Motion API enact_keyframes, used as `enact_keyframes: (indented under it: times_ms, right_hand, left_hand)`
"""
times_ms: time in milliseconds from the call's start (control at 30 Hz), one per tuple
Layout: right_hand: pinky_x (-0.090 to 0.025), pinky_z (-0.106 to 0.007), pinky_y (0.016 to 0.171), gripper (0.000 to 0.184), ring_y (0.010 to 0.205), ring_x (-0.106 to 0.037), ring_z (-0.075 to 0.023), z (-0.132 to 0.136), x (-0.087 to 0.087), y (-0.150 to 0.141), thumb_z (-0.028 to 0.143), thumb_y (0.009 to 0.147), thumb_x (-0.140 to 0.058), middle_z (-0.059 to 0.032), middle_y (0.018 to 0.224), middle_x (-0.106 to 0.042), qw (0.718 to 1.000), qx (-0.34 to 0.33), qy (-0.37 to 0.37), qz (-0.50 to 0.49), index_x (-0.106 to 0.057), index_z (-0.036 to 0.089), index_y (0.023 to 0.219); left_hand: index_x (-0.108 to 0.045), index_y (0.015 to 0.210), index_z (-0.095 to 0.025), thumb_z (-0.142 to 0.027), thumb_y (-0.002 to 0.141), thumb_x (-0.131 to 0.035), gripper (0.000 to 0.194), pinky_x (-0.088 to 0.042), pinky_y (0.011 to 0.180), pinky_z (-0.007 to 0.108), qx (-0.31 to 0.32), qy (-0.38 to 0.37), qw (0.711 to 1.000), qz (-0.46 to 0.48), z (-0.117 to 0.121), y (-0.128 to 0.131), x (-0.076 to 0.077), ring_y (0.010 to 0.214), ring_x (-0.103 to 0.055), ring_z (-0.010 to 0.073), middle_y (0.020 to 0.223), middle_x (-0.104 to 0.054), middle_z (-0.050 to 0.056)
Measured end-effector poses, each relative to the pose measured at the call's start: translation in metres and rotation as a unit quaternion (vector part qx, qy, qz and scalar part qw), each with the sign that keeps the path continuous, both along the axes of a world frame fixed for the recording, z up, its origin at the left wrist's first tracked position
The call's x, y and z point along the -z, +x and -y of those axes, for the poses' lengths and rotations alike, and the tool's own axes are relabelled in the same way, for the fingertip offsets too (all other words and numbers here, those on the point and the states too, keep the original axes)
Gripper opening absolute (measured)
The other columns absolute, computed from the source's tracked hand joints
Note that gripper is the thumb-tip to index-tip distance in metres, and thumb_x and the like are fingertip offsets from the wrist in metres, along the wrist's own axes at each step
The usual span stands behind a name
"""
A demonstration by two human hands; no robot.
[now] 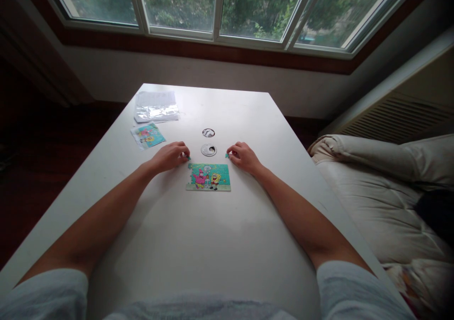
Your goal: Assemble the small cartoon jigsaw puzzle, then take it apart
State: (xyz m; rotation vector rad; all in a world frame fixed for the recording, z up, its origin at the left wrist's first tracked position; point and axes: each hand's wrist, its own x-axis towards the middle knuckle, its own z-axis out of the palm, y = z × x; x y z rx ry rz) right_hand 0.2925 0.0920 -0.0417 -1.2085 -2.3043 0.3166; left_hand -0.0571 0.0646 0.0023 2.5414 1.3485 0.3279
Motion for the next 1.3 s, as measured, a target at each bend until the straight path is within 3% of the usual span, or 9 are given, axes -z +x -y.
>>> enact_keyframes:
  times_ms: [167, 400, 567, 833, 1067, 1300]
  right_hand:
    - [-0.045, -0.036, 0.084, 0.016, 0.088, -0.053, -0.0229, 0.000, 0.000, 0.000, 0.019, 0.087, -0.062, -0.0054, 0.088, -0.061, 1.000, -0.001, -0.002, 0.002, -0.072, 0.023, 0.098]
    - [-0.044, -0.035, 0.085, 0.016, 0.089, -0.053, -0.0227, 0.001, -0.001, 0.000, 0.020, 0.089, -0.062, -0.0053, 0.088, -0.060, 1.000, -0.001, 0.000, 0.004, -0.072, 0.023, 0.100]
    - [-0.044, -0.035, 0.084, 0.014, 0.088, -0.053, -0.0227, 0.000, -0.001, -0.001, 0.019, 0.088, -0.063, -0.0050, 0.087, -0.059, 1.000, 0.000, 0.001, 0.007, -0.072, 0.023, 0.098]
    - [-0.044, -0.036, 0.084, 0.015, 0.088, -0.053, -0.0231, 0.001, -0.001, -0.001, 0.019, 0.087, -0.062, -0.0054, 0.087, -0.060, 1.000, 0.001, 0.000, 0.004, -0.072, 0.023, 0.098]
    - [-0.044, -0.036, 0.084, 0.014, 0.088, -0.053, -0.0230, 0.001, -0.002, 0.000, 0.020, 0.089, -0.062, -0.0055, 0.087, -0.059, 1.000, -0.006, -0.001, 0.003, -0.072, 0.023, 0.098]
    - [-0.044, -0.036, 0.084, 0.014, 0.088, -0.053, -0.0229, 0.000, 0.000, 0.000, 0.020, 0.088, -0.063, -0.0051, 0.087, -0.059, 1.000, -0.005, 0.000, 0.002, -0.072, 0.023, 0.098]
  left_hand:
    - [-0.070, 0.099, -0.021, -0.033, 0.087, -0.058, 0.021, -0.047, 0.075, 0.029, -0.018, -0.004, 0.999, -0.034, 0.001, -0.001, -0.002, 0.091, -0.064, 0.0201, 0.105, -0.067, 0.006]
    - [-0.072, 0.101, -0.020, -0.031, 0.093, -0.054, 0.023, -0.045, 0.076, 0.033, -0.094, 0.070, 0.987, -0.106, 0.008, 0.008, -0.003, 0.094, -0.064, 0.0250, 0.100, -0.070, 0.010]
    - [-0.072, 0.099, -0.020, -0.031, 0.092, -0.056, 0.021, -0.044, 0.073, 0.032, -0.130, 0.078, 0.983, -0.101, 0.009, 0.010, 0.001, 0.091, -0.065, 0.0242, 0.100, -0.071, 0.008]
    - [-0.066, 0.096, -0.021, -0.033, 0.085, -0.062, 0.017, -0.042, 0.069, 0.029, -0.126, -0.008, 0.991, -0.034, 0.000, 0.002, 0.008, 0.085, -0.063, 0.0204, 0.096, -0.070, 0.005]
    - [-0.067, 0.094, -0.021, -0.029, 0.082, -0.059, 0.016, -0.040, 0.065, 0.027, -0.137, -0.047, 0.989, 0.028, 0.006, 0.010, -0.005, 0.076, -0.063, 0.0176, 0.087, -0.072, 0.002]
    - [-0.070, 0.092, -0.021, -0.035, 0.077, -0.063, 0.022, -0.044, 0.064, 0.025, -0.085, -0.194, 0.977, 0.041, 0.010, 0.015, -0.011, 0.077, -0.066, 0.0175, 0.086, -0.074, 0.001]
